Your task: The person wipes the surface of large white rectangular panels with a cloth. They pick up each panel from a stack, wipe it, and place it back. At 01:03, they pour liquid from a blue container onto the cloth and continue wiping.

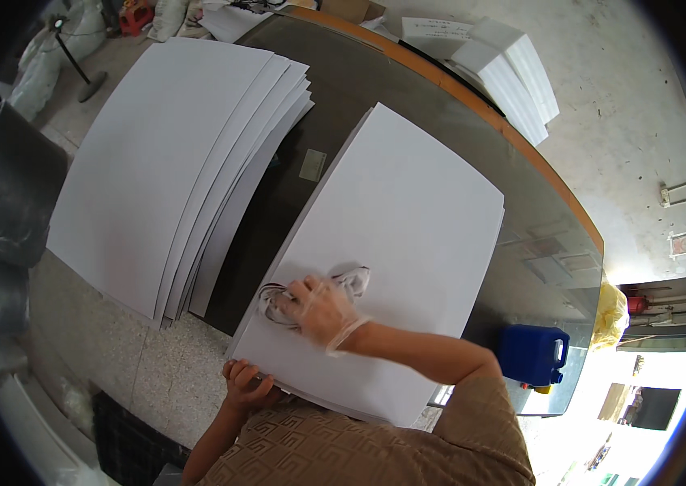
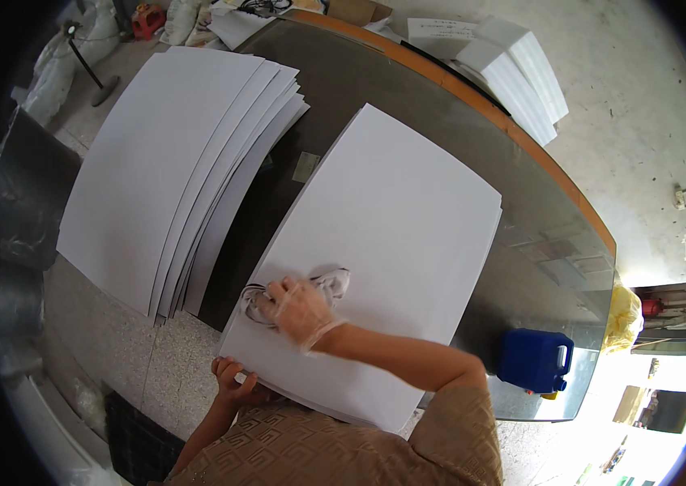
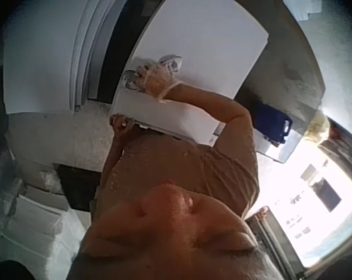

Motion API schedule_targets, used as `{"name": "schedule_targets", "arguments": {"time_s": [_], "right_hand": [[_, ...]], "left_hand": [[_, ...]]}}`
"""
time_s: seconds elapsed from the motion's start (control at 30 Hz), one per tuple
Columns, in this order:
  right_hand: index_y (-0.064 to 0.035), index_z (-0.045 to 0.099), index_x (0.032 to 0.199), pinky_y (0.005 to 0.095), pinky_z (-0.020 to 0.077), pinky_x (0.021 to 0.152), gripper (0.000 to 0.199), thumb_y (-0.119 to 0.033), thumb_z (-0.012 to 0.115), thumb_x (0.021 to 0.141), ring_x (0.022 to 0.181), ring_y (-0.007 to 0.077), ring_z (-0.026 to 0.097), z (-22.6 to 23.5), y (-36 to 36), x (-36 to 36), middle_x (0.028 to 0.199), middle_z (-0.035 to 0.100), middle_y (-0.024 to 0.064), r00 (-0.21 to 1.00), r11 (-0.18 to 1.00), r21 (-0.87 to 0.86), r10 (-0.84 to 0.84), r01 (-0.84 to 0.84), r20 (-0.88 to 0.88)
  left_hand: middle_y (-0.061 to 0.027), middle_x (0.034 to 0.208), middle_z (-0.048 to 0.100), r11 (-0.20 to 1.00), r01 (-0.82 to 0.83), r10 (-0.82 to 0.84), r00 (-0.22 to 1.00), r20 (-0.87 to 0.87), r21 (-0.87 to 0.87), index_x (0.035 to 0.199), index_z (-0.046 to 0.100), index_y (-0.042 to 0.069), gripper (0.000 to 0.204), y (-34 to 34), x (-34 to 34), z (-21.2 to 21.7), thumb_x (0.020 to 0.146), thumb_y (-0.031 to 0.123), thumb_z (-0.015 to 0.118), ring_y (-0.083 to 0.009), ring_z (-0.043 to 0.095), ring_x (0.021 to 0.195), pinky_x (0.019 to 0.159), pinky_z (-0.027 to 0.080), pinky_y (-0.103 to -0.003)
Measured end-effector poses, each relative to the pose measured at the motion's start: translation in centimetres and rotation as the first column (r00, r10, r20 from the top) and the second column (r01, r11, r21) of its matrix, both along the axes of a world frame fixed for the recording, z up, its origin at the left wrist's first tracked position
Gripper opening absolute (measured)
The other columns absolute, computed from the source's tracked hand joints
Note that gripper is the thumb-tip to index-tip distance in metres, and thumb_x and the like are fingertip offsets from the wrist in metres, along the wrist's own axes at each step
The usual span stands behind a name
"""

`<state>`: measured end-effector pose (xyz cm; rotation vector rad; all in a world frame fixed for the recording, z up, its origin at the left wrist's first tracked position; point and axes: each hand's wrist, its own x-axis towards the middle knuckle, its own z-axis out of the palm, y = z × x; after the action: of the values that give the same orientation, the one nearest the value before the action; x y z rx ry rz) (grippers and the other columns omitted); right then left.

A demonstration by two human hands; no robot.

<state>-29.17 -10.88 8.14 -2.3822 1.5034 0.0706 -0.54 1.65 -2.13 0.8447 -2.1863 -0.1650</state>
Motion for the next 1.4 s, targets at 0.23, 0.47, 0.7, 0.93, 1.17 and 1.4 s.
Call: {"name": "schedule_targets", "arguments": {"time_s": [0.23, 0.47, 0.7, 0.93, 1.17, 1.4], "right_hand": [[-0.0093, 0.062, 0.116, 0.0446, 0.0521, 0.087, 0.039, -0.041, 0.051, 0.097, 0.102, 0.0355, 0.062, 1.2, -15.7, -15.6, 0.113, 0.063, 0.0208, 0.724, 0.709, -0.158, -0.685, 0.688, 0.083], [-0.0059, 0.062, 0.119, 0.059, 0.0458, 0.095, 0.035, -0.03, 0.049, 0.096, 0.11, 0.035, 0.061, -0.4, 3.4, 1.5, 0.115, 0.064, 0.0191, 0.994, 0.975, 0.198, -0.095, 0.102, -0.046], [-0.0044, 0.062, 0.116, 0.0469, 0.0513, 0.083, 0.047, -0.045, 0.054, 0.095, 0.096, 0.0353, 0.065, 0.7, -3.9, -25.1, 0.107, 0.067, 0.0193, 0.463, 0.446, -0.264, -0.886, 0.855, 0.002], [-0.0169, 0.061, 0.124, 0.0613, 0.0473, 0.095, 0.034, -0.034, 0.051, 0.095, 0.11, 0.0295, 0.061, 1.5, 7.8, 1.6, 0.12, 0.063, 0.0096, 0.949, 0.951, 0.021, -0.308, 0.31, -0.074], [-0.0129, 0.062, 0.124, 0.0411, 0.0513, 0.088, 0.049, -0.051, 0.051, 0.096, 0.103, 0.0322, 0.065, 2.1, -4.0, -20.6, 0.112, 0.067, 0.0173, 0.388, 0.372, -0.327, -0.921, 0.869, -0.016], [-0.0205, 0.053, 0.134, 0.0418, 0.0475, 0.099, 0.045, -0.032, 0.063, 0.091, 0.116, 0.0291, 0.056, -0.5, -1.8, 5.6, 0.126, 0.058, 0.0142, 0.842, 0.842, -0.108, -0.536, 0.528, -0.061]], "left_hand": [[-0.0075, 0.113, 0.046, 0.999, -0.022, 0.019, 0.996, 0.086, 0.041, 0.1, 0.054, 0.024, 0.037, -0.2, -1.2, 2.1, 0.068, 0.023, 0.071, -0.0303, 0.046, 0.113, 0.104, 0.032, -0.05], [-0.009, 0.113, 0.046, 0.998, -0.059, 0.059, 0.998, 0.026, 0.0, 0.101, 0.052, 0.022, 0.037, 0.5, -0.8, 0.6, 0.07, 0.025, 0.072, -0.0325, 0.046, 0.113, 0.106, 0.031, -0.052], [-0.0104, 0.116, 0.044, 1.0, -0.013, 0.014, 0.999, 0.044, -0.011, 0.101, 0.05, 0.021, 0.036, 0.0, -1.5, 1.0, 0.075, 0.028, 0.073, -0.0335, 0.044, 0.116, 0.108, 0.027, -0.053], [-0.01, 0.117, 0.043, 1.0, 0.005, -0.005, 1.0, 0.027, 0.004, 0.105, 0.053, 0.019, 0.038, -0.2, -0.2, 0.4, 0.074, 0.027, 0.073, -0.0332, 0.042, 0.115, 0.103, 0.029, -0.053], [-0.0095, 0.121, 0.044, 0.96, 0.27, -0.276, 0.956, 0.099, 0.071, 0.114, 0.061, 0.018, 0.036, -2.6, 0.5, 3.5, 0.08, 0.028, 0.069, -0.0297, 0.044, 0.118, 0.1, 0.034, -0.049], [-0.0118, 0.129, 0.046, 0.914, 0.381, -0.401, 0.899, 0.177, 0.138, 0.126, 0.061, 0.013, 0.046, -3.8, 3.4, 3.8, 0.083, 0.025, 0.068, -0.0316, 0.045, 0.124, 0.102, 0.038, -0.05]]}}
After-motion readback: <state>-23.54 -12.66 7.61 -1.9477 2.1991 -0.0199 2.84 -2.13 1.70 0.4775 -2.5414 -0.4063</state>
